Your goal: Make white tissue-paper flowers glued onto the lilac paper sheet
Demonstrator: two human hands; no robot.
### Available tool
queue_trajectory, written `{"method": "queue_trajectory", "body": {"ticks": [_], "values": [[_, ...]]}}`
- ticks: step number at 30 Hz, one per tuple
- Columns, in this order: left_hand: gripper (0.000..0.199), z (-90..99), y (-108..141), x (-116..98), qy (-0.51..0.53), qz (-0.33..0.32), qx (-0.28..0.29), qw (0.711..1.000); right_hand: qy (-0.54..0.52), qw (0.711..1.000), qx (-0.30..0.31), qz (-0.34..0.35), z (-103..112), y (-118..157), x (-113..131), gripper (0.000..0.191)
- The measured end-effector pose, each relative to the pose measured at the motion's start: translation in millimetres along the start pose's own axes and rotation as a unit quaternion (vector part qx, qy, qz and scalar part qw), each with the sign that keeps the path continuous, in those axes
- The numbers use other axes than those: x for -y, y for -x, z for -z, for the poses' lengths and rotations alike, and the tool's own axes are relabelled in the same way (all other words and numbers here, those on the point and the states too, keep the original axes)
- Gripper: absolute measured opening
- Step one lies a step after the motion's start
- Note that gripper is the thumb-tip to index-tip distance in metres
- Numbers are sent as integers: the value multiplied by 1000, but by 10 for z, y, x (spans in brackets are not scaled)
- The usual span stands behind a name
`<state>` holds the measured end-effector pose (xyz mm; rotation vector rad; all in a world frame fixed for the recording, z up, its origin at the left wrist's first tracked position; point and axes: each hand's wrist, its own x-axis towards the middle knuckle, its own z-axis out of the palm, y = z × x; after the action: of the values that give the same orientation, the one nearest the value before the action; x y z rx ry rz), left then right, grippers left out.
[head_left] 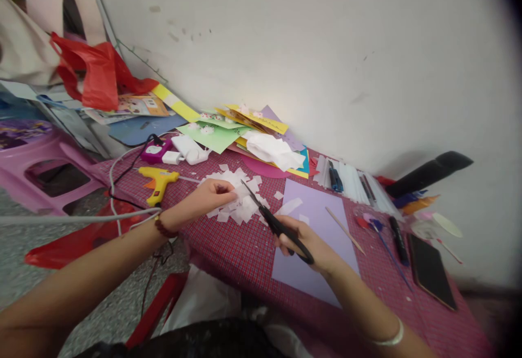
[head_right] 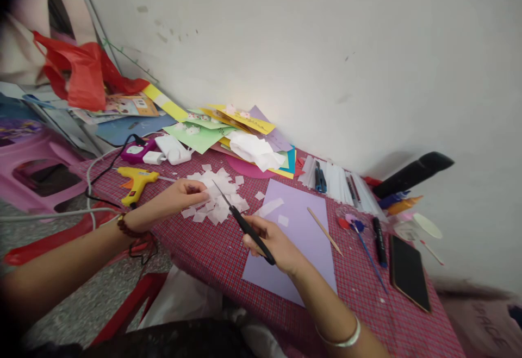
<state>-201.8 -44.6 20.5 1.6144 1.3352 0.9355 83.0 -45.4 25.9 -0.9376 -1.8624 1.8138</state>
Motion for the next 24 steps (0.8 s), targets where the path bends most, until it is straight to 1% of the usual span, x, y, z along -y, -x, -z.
{"method": "queue_trajectory", "body": {"ticks": [4, 8, 13, 16, 20, 22, 24], "values": [[26, -17, -1, -36, -11, 1, 2, 1000, 0, 1000, -5, 2, -14, 10, -13, 61], [26, -29, -6, -66, -13, -1, 0, 1000, 20, 1000, -10, -11, -11, 22, -38, 62], [23, -24, -18, -71, -9, -6, -11, 1000, 87, 996, 10, 32, 41, 51, -7, 68], [22, -37, -22, -90, 38, -5, -33, 999, 101, 994, 33, 24, 72, 71, 10, 71], [23, -89, -23, -149, 134, 30, -55, 989, 90, 994, 57, 31, 90, 73, -19, 72], [22, -118, -25, -177, 155, 49, -53, 985, 89, 994, 61, 34, 85, 59, -46, 69], [22, -141, -25, -199, 163, 67, -37, 984, 89, 994, 55, 33, 67, 37, -67, 66]]}}
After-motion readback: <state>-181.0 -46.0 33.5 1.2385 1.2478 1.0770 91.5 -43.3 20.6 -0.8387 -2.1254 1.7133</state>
